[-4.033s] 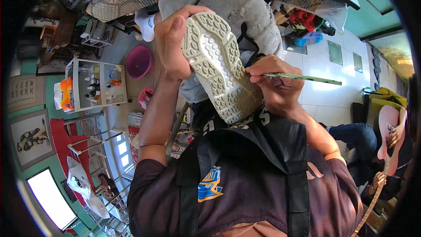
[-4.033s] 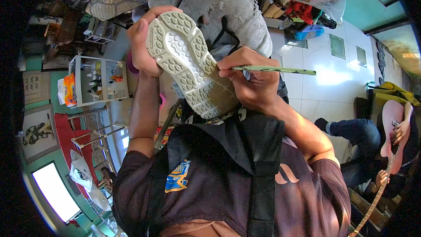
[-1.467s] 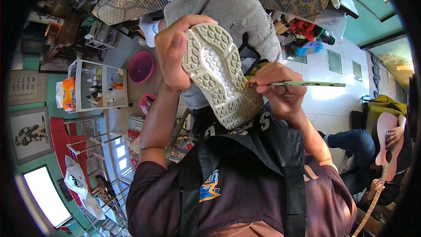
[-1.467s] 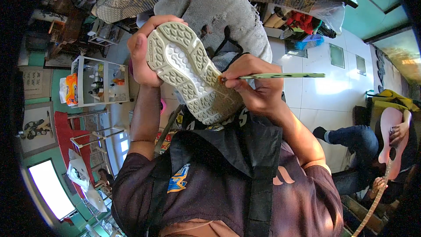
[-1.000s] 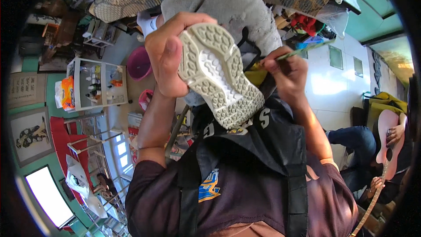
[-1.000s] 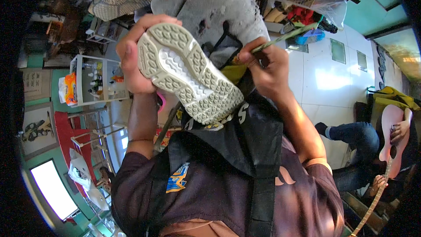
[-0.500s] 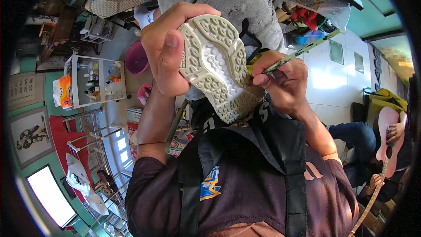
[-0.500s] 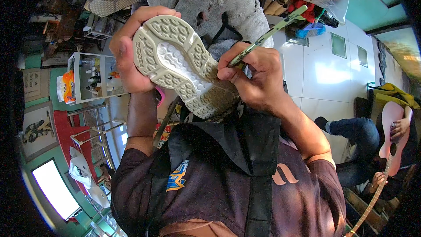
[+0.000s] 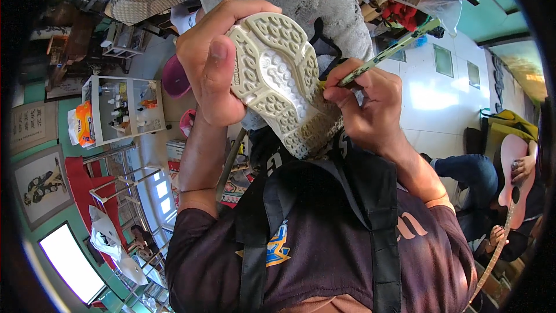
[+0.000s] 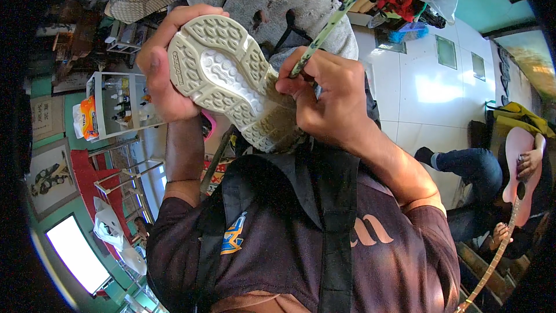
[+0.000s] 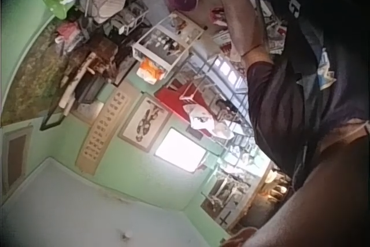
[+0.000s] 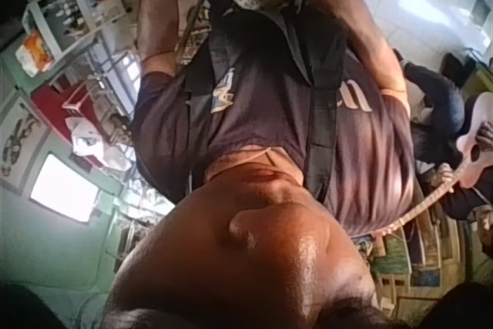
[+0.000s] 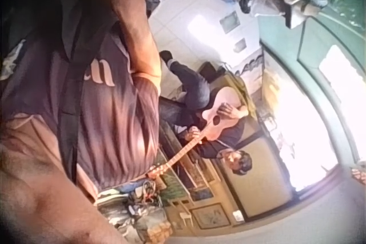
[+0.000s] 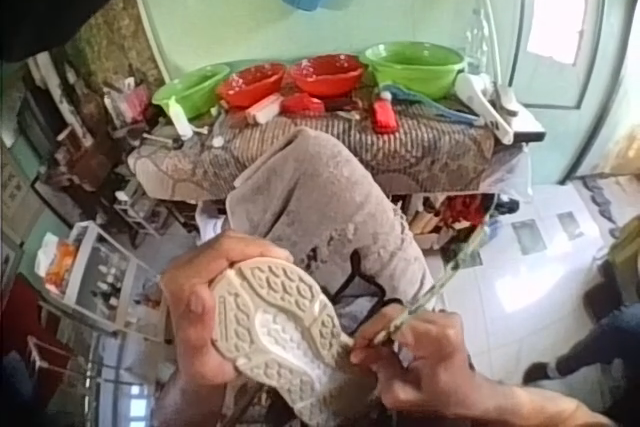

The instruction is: Cleaning and preparing the sole of a sneaker for repair by marking and scrubbing with a cleaning solution.

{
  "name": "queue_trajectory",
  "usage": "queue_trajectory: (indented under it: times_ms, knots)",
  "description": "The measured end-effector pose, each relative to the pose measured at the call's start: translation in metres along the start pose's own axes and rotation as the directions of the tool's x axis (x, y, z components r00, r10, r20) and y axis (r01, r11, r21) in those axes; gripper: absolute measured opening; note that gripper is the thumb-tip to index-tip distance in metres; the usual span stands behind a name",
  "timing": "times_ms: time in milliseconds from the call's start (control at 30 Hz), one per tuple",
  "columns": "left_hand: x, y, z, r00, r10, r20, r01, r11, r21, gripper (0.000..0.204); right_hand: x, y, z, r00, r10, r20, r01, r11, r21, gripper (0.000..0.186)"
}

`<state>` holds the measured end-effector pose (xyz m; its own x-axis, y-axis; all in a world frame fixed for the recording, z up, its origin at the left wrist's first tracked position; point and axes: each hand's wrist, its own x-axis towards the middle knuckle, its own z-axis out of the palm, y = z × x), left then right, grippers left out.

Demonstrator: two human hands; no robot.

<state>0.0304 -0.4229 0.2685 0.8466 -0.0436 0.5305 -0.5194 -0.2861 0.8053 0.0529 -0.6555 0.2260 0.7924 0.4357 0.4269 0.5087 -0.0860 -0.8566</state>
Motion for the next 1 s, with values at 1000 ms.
queue_trajectory:
  times_ms: [1000]
  knots:
    - [-0.007,0.002,-0.004,0.994,-0.099,-0.044,0.090,0.983,-0.162,0.080,-0.018,0.004,-0.009,0.948,-0.318,-0.013,0.295,0.863,0.411,0.005]
